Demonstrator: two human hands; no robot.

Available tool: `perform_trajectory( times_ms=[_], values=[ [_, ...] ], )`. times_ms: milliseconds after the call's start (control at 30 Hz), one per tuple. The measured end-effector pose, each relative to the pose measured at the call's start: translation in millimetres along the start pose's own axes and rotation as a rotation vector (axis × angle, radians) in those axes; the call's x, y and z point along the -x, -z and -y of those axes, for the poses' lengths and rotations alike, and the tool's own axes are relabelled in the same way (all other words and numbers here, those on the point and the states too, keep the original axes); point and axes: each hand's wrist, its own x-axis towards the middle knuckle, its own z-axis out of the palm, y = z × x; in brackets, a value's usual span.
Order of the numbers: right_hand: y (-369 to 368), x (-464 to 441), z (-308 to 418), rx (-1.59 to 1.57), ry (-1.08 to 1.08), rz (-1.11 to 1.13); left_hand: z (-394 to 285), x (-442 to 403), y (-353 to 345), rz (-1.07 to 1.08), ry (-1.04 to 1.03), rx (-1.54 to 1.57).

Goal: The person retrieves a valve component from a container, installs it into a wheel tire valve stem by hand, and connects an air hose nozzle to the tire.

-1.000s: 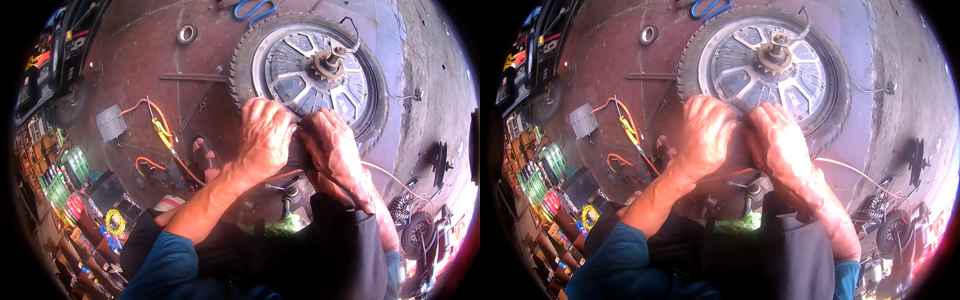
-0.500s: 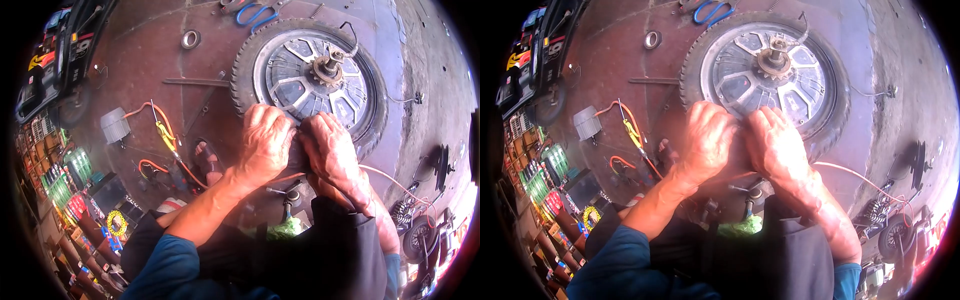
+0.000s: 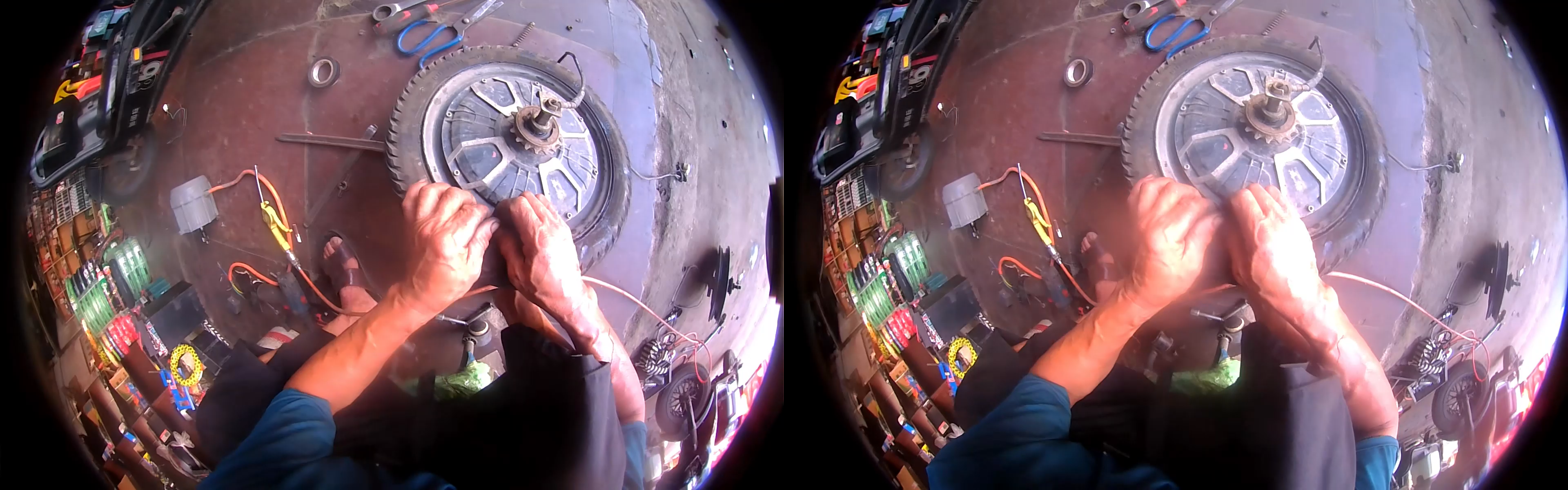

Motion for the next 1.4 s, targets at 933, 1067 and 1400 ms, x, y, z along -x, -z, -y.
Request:
perform_trajectory(
  times_ms=[933,1067,1400],
  values=[
    [-1,-12,16,-0.01,-0.165,-0.029,222,96,23,-0.17,0.807,-0.247],
    [0,-12,15,-0.037,-0.149,-0.042,222,92,16,-0.06,0.657,-0.532],
    [4,-9,13,-0.093,-0.138,0.014,217,79,7,0.078,0.535,-0.679]
  ],
)
